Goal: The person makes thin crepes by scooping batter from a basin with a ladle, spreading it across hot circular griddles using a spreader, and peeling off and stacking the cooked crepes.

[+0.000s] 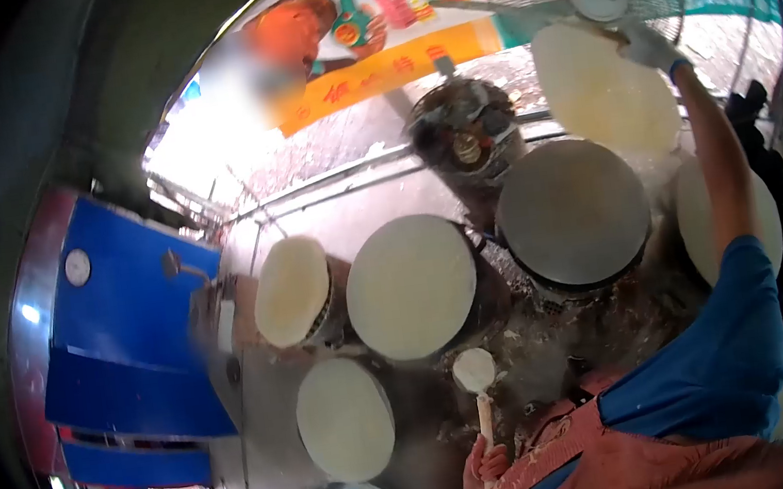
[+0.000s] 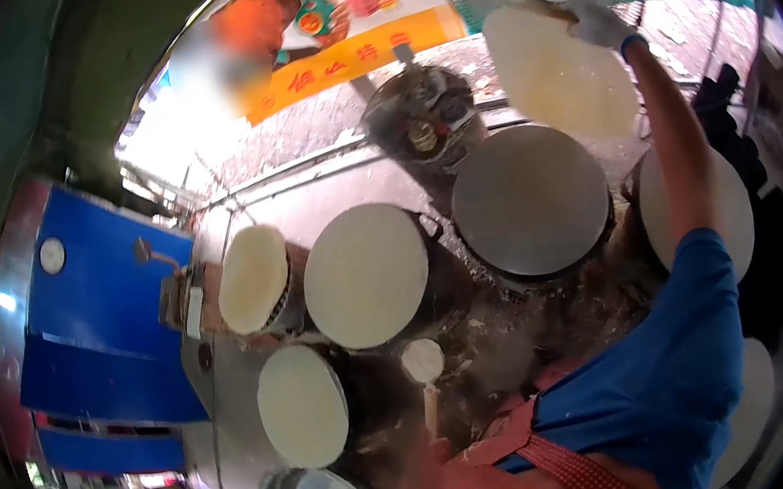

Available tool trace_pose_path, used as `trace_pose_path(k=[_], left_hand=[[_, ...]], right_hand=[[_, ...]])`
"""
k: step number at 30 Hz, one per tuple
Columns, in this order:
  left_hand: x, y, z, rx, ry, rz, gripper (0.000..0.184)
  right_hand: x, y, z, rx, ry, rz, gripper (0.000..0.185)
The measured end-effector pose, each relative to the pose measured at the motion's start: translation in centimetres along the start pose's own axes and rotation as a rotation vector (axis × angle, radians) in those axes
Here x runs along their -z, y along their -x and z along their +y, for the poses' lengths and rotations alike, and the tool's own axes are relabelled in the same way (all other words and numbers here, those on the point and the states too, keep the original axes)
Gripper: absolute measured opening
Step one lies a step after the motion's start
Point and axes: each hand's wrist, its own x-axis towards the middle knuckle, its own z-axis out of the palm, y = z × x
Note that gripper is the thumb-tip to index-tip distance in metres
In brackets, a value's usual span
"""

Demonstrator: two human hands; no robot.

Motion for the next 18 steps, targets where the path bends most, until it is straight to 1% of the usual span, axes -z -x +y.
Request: trace_pose_path(k=[1, 3, 4, 5, 6, 7, 8, 9, 10, 11, 13, 14, 16, 18], left_hand=[[0.6, 0.3, 0.4, -0.019, -0.029, 0.008, 0.046], [2.6, 1.8, 1.2, -0.106, -0.072, 0.007, 0.045], [4.1, 2.8, 1.8, -0.236, -0.132, 0.088, 0.045], [5.0, 3.9, 1.6, -0.308, -0.132, 0.091, 0.036], [5.8, 4.9, 1.5, -0.380, -0.132, 0.095, 0.029], [5.9, 6.1, 1.1, -0.388, -0.092, 0.014, 0.023], [6.1, 7.6, 0.7, -0.388, -0.057, -0.068, 0.034], [6.2, 9.2, 0.2, -0.415, -0.036, -0.068, 0.035], [5.9, 7.6, -0.9, -0.446, -0.012, -0.059, 0.035], [6.5, 9.2, -1.4, -0.457, 0.000, -0.071, 0.030], [7.6, 12.4, -2.4, -0.478, 0.025, -0.094, 0.028], [7.1, 14.1, -3.3, -0.477, 0.075, -0.063, 0.035], [8.3, 16.1, -4.1, -0.496, 0.133, -0.068, 0.048], [10.9, 18.7, -4.1, -0.533, 0.140, -0.143, 0.044]], right_hand=[[-0.4, -1.7, -0.5, 0.106, 0.084, 0.090, 0.037], [-1.6, -4.4, -3.1, 0.204, -0.024, 0.098, 0.033], [-2.8, -5.7, -5.2, 0.245, 0.108, 0.154, 0.026], [-1.8, -6.9, -9.6, 0.135, 0.205, -0.126, 0.021], [-4.1, -9.0, -11.8, 0.261, 0.251, -0.110, 0.021], [-6.4, -11.1, -13.8, 0.386, 0.298, -0.087, 0.022], [-2.3, -7.8, -23.2, 0.233, 0.276, -0.270, 0.022], [-3.8, -8.5, -26.4, 0.176, 0.151, -0.355, 0.021], [-9.8, -12.6, -24.2, 0.364, 0.190, -0.175, 0.021], [-14.0, -15.2, -26.1, 0.350, 0.238, -0.217, 0.024], [-19.5, -18.8, -33.4, 0.738, 0.838, -0.577, 0.025], [-20.8, -17.8, -38.2, 0.830, 0.882, -0.501, 0.026], [-23.7, -16.0, -46.8, 0.874, 0.792, -0.483, 0.025], [-25.4, -13.2, -56.8, 0.856, 0.642, -0.516, 0.024]])
